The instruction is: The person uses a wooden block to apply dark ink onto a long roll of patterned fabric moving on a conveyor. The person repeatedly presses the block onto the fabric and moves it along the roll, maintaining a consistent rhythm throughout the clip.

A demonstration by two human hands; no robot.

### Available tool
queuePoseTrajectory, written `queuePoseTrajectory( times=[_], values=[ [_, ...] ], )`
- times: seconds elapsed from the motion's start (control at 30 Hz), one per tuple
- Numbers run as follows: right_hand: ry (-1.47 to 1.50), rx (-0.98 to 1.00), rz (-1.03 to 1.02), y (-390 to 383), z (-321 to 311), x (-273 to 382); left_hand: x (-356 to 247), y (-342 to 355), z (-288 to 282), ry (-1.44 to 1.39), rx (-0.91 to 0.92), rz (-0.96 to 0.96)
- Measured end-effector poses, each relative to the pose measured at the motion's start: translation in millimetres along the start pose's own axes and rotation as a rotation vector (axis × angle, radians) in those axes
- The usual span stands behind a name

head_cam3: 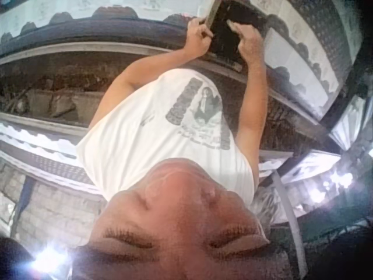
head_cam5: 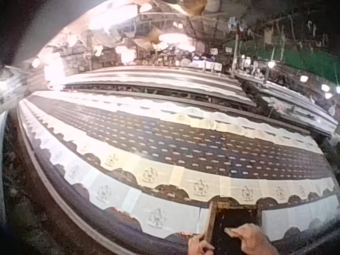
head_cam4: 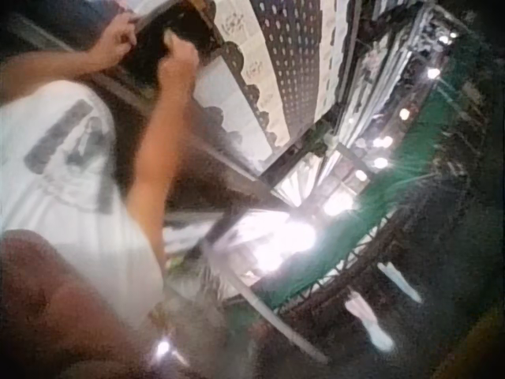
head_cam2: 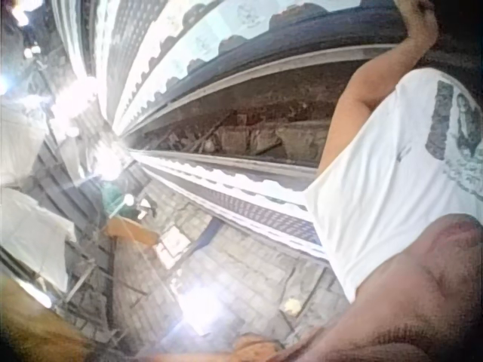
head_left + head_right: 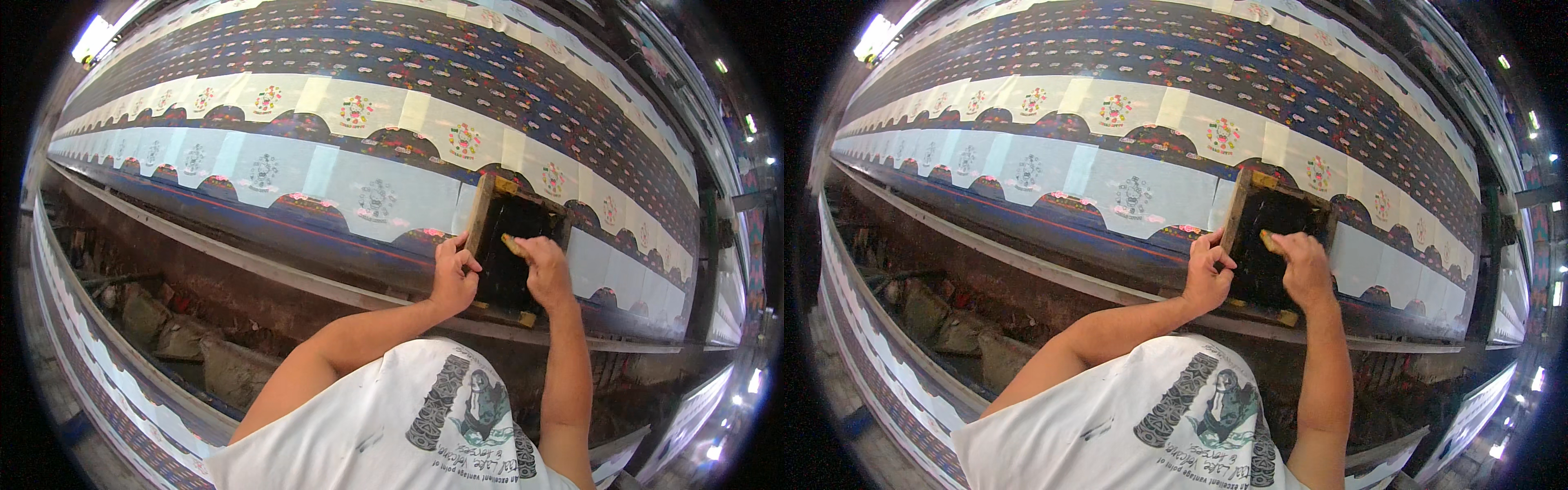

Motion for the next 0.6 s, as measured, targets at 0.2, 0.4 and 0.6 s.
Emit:
queuePoseTrajectory(
  times=[0.2, 0.4, 0.6],
  values=[
    [-0.02, 0.003, 0.044, -60.3, 15.3, 38.8, -4.6, 0.2, -3.7, -0.008, -0.02, 0.016],
    [0.022, 0.006, 0.042, -100.3, 25.7, 52.9, 6.5, -0.7, -0.1, -0.03, -0.018, 0.005],
    [0.062, -0.242, 0.136, -140.0, 14.5, 24.2, -0.9, 2.2, -3.7, -0.047, 0.001, 0.066]
  ],
)
Point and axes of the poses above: each hand's wrist, its own y-axis towards the middle knuckle, its own z-axis out of the palm, x = y × z, the point moved 5 cm from there along y, towards the middle knuckle, and after that the axes turned 3 degrees about y, right-handed, at the moved point
